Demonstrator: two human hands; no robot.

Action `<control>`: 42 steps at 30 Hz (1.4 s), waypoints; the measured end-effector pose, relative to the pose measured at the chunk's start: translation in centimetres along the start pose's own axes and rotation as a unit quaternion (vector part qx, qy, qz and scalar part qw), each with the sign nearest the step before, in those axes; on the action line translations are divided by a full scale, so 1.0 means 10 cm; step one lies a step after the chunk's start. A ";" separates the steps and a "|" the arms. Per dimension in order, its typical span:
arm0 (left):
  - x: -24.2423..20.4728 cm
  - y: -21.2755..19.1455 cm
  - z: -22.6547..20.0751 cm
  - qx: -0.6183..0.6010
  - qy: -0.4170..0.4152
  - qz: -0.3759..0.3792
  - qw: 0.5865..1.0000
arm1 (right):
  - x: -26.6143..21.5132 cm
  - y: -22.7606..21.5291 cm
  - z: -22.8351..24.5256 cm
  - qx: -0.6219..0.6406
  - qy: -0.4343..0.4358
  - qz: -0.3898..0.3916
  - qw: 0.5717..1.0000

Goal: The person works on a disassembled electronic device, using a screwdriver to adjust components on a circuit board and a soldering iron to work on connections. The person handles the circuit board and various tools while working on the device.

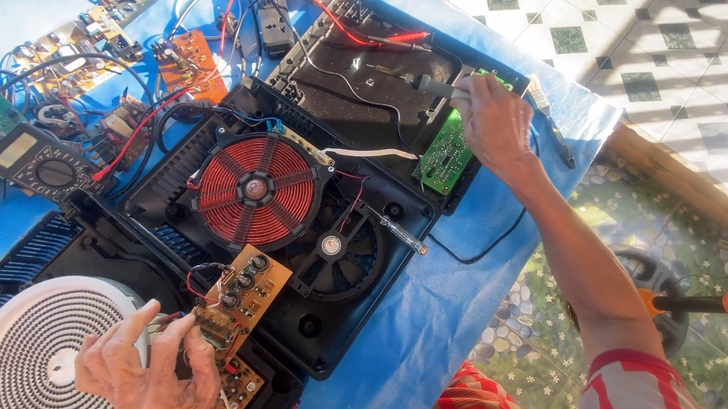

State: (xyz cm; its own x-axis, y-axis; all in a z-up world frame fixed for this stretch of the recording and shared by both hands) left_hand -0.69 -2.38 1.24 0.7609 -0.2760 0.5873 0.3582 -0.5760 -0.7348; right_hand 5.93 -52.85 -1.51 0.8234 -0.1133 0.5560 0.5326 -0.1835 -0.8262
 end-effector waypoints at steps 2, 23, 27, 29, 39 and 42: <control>0.01 -0.02 -0.03 -0.001 -0.001 -0.004 1.000 | 0.00 -0.39 0.14 0.017 -0.014 0.005 1.000; 0.26 0.11 -1.22 0.027 0.147 0.110 0.983 | -0.64 -2.02 1.70 0.249 -0.301 -0.044 0.920; 0.20 0.17 -1.14 0.052 0.156 0.127 0.978 | -0.67 -1.96 1.40 0.247 -0.229 -0.101 0.936; 0.19 0.13 -1.08 0.067 0.161 0.109 0.979 | -0.60 -1.70 0.86 0.241 -0.132 -0.127 0.953; 0.01 0.03 -0.84 0.124 0.180 0.144 0.965 | -1.12 0.16 -1.11 -0.154 0.206 0.053 0.965; 0.02 0.04 -0.86 0.120 0.179 0.143 0.966 | -1.15 0.16 -1.12 -0.191 0.183 0.037 0.964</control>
State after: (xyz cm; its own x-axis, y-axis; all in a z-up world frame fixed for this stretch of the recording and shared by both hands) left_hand -5.04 -9.26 3.93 0.6266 -0.6711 0.3961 0.3081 -0.2536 -0.9169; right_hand -4.91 -62.81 -8.17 0.6951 -0.4644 0.5488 0.3061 -0.4995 -0.8104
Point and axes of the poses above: each hand's wrist, its own x-axis towards the middle knuckle, its own y-axis out of the palm, z = x × y, the point moved 1 cm from there along x, towards the middle knuckle, and after that the axes turned 9 degrees about -x, right-handed, at the moved point
